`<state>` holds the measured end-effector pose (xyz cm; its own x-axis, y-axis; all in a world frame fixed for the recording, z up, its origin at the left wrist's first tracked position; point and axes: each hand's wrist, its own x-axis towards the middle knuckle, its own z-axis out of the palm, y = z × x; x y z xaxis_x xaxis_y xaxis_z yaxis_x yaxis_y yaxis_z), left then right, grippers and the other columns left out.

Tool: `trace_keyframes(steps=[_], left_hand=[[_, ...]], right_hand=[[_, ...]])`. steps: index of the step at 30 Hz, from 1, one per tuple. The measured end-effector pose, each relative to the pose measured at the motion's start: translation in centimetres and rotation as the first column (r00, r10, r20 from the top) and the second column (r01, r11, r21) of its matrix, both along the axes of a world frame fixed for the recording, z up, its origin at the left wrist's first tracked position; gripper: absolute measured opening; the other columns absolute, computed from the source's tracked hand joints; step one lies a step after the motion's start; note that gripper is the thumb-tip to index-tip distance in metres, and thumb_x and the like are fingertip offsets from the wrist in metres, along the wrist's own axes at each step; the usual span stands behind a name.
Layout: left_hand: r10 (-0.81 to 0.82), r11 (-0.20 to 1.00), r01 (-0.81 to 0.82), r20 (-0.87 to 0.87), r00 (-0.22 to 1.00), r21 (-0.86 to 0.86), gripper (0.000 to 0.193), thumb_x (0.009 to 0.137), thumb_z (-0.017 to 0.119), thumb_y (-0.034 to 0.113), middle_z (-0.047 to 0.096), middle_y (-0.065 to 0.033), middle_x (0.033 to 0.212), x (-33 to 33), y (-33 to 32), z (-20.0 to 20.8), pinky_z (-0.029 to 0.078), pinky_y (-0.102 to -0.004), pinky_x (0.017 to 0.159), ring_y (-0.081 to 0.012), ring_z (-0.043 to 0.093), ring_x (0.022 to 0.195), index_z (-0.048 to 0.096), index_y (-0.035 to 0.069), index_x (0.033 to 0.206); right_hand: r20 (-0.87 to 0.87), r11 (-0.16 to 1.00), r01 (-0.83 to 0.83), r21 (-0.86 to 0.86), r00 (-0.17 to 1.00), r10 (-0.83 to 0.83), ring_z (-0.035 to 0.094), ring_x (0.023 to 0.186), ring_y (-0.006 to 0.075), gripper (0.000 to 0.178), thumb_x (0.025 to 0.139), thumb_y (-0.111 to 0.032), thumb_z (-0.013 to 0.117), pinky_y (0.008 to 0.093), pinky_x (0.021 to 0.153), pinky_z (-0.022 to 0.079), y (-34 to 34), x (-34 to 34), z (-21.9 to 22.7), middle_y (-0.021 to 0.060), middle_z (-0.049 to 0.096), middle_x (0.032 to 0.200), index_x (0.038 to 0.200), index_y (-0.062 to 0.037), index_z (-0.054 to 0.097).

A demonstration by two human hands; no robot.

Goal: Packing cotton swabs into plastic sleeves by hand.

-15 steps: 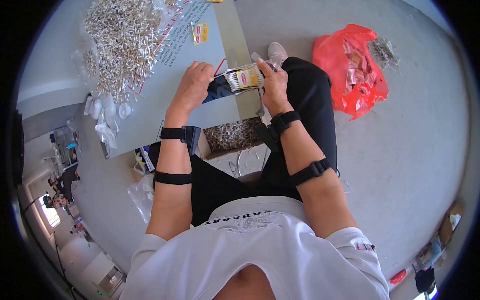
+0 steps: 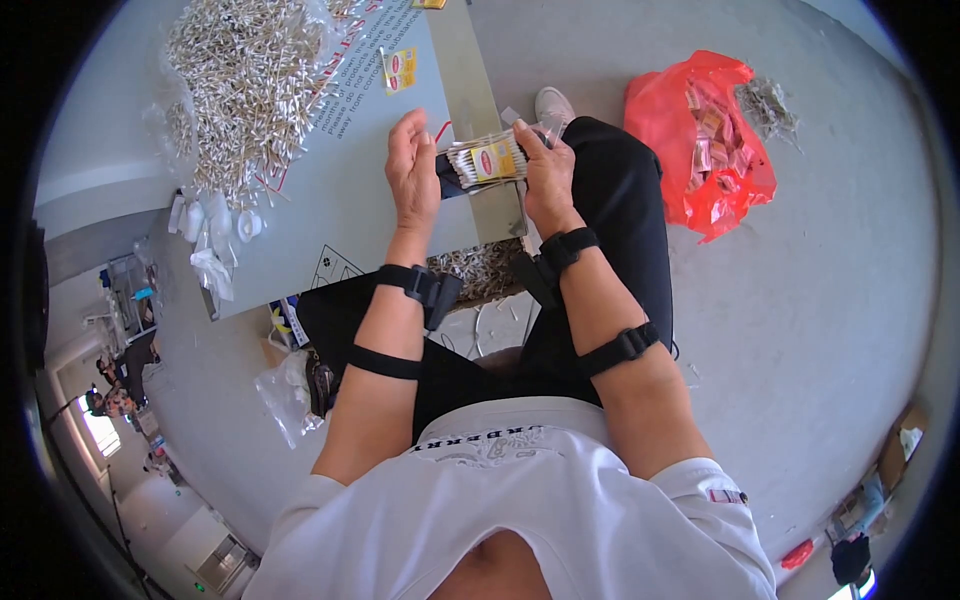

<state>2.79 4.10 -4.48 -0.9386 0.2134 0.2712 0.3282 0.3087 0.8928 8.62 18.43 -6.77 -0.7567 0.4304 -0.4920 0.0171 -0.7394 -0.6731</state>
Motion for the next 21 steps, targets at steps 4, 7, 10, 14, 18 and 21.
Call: trace_keyframes(steps=[4,7,10,14,18,21], left_hand=[[-0.071,0.960,0.032,0.131,0.989,0.279,0.035,0.097,0.051,0.018,0.050,-0.0161,0.129,1.2,2.5,-0.3,0.035,-0.0387,0.105,-0.0276,0.046,0.123,0.048,0.000,0.127],[-0.138,0.881,0.024,0.209,0.968,0.473,0.043,0.100,0.048,0.023,0.044,-0.0178,0.138,1.7,3.6,-0.1,0.030,-0.0398,0.111,-0.0273,0.040,0.131,0.044,-0.002,0.134],[-0.195,0.806,0.010,0.249,0.949,0.592,0.048,0.102,0.046,0.026,0.041,-0.0190,0.144,1.8,3.9,0.2,0.026,-0.0405,0.115,-0.0272,0.036,0.137,0.040,-0.004,0.139],[-0.209,0.966,0.191,0.089,0.974,0.176,0.054,0.095,0.056,0.025,0.041,-0.0230,0.143,2.0,3.2,0.7,0.026,-0.0413,0.114,-0.0334,0.038,0.135,0.040,-0.004,0.138],[-0.262,0.868,0.115,-0.251,0.932,-0.483,0.060,0.089,0.063,0.024,0.041,-0.0221,0.143,3.9,2.6,0.8,0.029,-0.0459,0.112,-0.0392,0.038,0.133,0.040,-0.001,0.138],[-0.291,0.813,0.107,-0.240,0.926,-0.572,0.064,0.087,0.065,0.023,0.039,-0.0220,0.144,4.8,2.0,1.0,0.028,-0.0476,0.112,-0.0395,0.036,0.134,0.037,-0.001,0.139]], right_hand=[[0.006,0.999,-0.002,0.036,1.000,0.002,0.057,0.072,0.0103,0.017,0.086,-0.018,0.071,0.0266,0.069,0.047,0.1,0.0,-0.3,0.0007,0.063,0.080,0.088,-0.0018,0.068],[-0.023,0.999,-0.013,0.043,1.000,0.014,0.058,0.073,0.0104,0.019,0.087,-0.020,0.070,0.0269,0.069,0.047,0.0,0.1,-0.2,0.0010,0.063,0.082,0.090,-0.0017,0.068],[-0.045,0.998,-0.026,0.062,0.999,0.028,0.058,0.074,0.0108,0.022,0.088,-0.023,0.070,0.0271,0.070,0.047,0.2,0.0,-0.3,0.0012,0.063,0.083,0.091,-0.0019,0.068],[-0.007,0.999,-0.031,0.031,0.999,0.032,0.058,0.075,0.0110,0.023,0.088,-0.025,0.069,0.0271,0.070,0.048,0.4,0.1,-0.1,0.0014,0.063,0.084,0.091,-0.0023,0.067],[-0.028,0.998,0.001,-0.065,1.000,-0.003,0.059,0.075,0.0113,0.021,0.088,-0.024,0.070,0.0280,0.069,0.049,1.0,0.4,0.4,0.0020,0.064,0.085,0.092,-0.0033,0.066],[-0.013,0.991,0.042,-0.127,0.999,-0.044,0.059,0.069,0.0109,0.022,0.089,-0.026,0.068,0.0280,0.060,0.049,0.7,1.0,1.4,0.0011,0.064,0.083,0.092,-0.0048,0.066]])
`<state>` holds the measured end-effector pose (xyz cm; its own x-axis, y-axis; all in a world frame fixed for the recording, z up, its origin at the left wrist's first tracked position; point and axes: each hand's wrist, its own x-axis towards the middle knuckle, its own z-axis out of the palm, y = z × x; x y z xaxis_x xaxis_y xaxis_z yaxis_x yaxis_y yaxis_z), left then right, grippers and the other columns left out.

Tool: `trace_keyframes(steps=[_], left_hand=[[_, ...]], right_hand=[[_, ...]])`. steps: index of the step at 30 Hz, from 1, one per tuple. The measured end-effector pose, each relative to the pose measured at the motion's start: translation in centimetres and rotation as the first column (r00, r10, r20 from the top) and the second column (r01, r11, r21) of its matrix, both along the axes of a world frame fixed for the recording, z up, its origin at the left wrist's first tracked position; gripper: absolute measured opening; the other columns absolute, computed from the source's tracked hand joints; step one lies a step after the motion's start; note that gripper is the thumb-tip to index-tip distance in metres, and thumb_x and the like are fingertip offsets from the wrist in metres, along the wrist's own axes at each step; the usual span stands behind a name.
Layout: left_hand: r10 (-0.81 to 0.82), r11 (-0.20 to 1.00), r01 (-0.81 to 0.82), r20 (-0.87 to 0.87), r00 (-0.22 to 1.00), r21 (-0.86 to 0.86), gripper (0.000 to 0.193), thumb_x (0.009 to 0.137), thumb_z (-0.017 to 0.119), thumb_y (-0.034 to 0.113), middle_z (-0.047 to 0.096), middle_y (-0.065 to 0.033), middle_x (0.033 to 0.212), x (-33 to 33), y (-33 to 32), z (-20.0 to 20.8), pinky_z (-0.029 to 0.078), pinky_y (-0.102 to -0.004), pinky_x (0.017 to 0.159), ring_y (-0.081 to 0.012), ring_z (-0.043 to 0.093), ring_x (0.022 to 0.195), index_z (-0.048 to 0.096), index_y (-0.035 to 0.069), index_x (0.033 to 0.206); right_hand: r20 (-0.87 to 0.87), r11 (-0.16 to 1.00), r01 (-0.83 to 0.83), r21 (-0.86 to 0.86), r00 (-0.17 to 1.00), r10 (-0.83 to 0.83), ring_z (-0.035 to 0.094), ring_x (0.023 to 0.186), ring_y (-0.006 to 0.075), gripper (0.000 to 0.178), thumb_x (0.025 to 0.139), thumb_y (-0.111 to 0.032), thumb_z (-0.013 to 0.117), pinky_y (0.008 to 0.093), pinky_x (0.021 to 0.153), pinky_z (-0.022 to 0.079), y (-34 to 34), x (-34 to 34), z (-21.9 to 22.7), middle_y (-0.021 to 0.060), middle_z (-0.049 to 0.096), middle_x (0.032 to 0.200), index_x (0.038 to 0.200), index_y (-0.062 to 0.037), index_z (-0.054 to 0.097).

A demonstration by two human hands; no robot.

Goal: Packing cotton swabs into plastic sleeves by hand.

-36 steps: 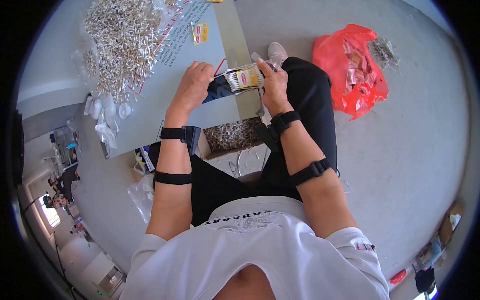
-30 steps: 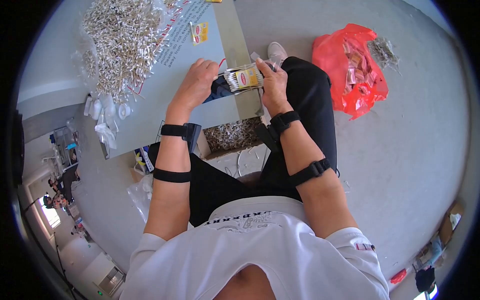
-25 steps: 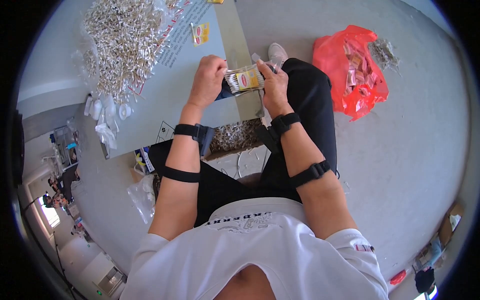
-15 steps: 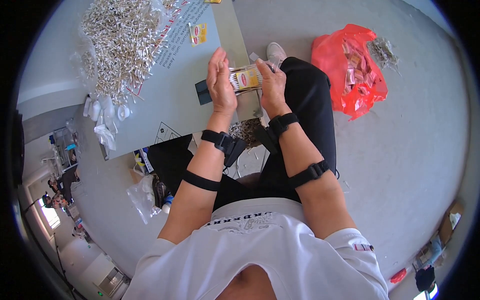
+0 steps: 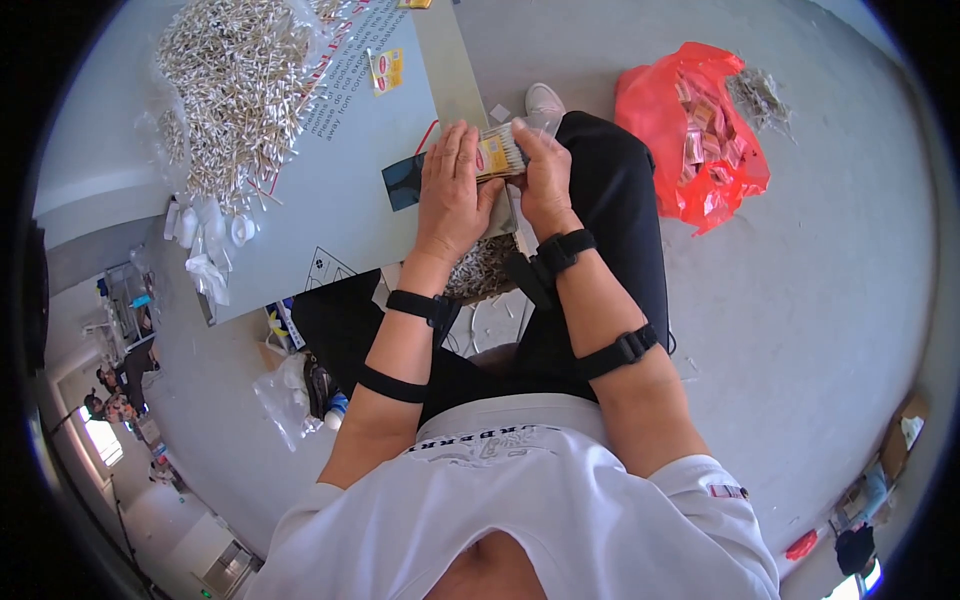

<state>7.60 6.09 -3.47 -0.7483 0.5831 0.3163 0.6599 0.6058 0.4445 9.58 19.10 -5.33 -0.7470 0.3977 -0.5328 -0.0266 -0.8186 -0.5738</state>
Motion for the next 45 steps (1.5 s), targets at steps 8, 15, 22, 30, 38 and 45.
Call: trace_keyframes(steps=[8,15,22,30,38,45], left_hand=[[0.004,0.987,-0.029,0.162,0.987,0.156,0.070,0.093,0.059,0.023,0.027,-0.0223,0.152,-0.1,0.0,0.1,0.022,-0.0448,0.116,-0.0365,0.028,0.141,0.024,0.000,0.148],[-0.244,0.371,-0.460,0.563,0.790,0.807,0.075,0.101,0.043,0.041,0.012,-0.0188,0.158,-0.5,0.9,-0.4,0.010,-0.0414,0.120,-0.0276,0.013,0.147,0.010,-0.005,0.150],[0.030,0.720,-0.291,0.391,0.920,0.630,0.066,0.103,0.038,0.036,0.017,-0.0220,0.156,-0.2,1.8,-1.0,0.012,-0.0384,0.118,-0.0285,0.015,0.146,0.015,-0.004,0.150],[-0.162,0.340,-0.498,0.571,0.804,0.798,0.067,0.102,0.040,0.041,0.024,-0.0231,0.152,-0.8,1.1,-1.3,0.019,-0.0397,0.117,-0.0282,0.021,0.143,0.023,-0.005,0.147],[-0.182,0.332,-0.506,0.581,0.793,0.796,0.061,0.102,0.042,0.037,0.031,-0.0213,0.148,-0.7,1.5,-1.1,0.023,-0.0385,0.114,-0.0267,0.028,0.139,0.027,-0.005,0.145],[-0.191,0.334,-0.524,0.601,0.776,0.783,0.056,0.102,0.044,0.033,0.036,-0.0196,0.144,-0.8,1.2,-0.9,0.027,-0.0374,0.112,-0.0253,0.035,0.135,0.032,-0.004,0.143]], right_hand=[[0.116,0.953,-0.145,0.267,0.986,0.117,0.053,0.056,0.0058,0.031,0.089,-0.040,0.066,0.0215,0.045,0.035,-0.2,0.7,-0.1,-0.0027,0.062,0.074,0.088,-0.0091,0.067],[0.151,0.950,-0.061,0.306,0.988,0.015,0.051,0.055,0.0070,0.027,0.090,-0.032,0.068,0.0233,0.051,0.039,-0.4,-0.5,-0.6,-0.0039,0.060,0.067,0.077,-0.0082,0.066],[0.041,0.765,0.018,0.644,0.997,-0.058,0.052,0.063,0.0060,0.021,0.092,-0.019,0.067,0.0246,0.058,0.044,-1.1,-0.6,-0.3,-0.0015,0.064,0.074,0.082,-0.0007,0.069],[0.188,0.032,-0.195,0.980,0.972,0.143,0.049,0.117,0.0260,0.058,0.064,-0.021,0.082,0.0381,0.096,0.039,2.9,0.7,3.4,0.0135,0.057,0.121,0.116,-0.0024,0.062],[0.476,-0.570,-0.194,0.798,0.783,0.400,0.041,0.126,0.0284,0.059,0.055,-0.011,0.076,0.0454,0.105,0.028,3.4,-0.7,4.8,0.0061,0.054,0.125,0.112,-0.0087,0.063],[0.410,-0.545,-0.121,0.830,0.795,0.447,0.046,0.120,0.0262,0.047,0.058,-0.011,0.075,0.0476,0.101,0.029,2.0,-1.4,4.4,0.0029,0.059,0.114,0.104,-0.0086,0.065]])
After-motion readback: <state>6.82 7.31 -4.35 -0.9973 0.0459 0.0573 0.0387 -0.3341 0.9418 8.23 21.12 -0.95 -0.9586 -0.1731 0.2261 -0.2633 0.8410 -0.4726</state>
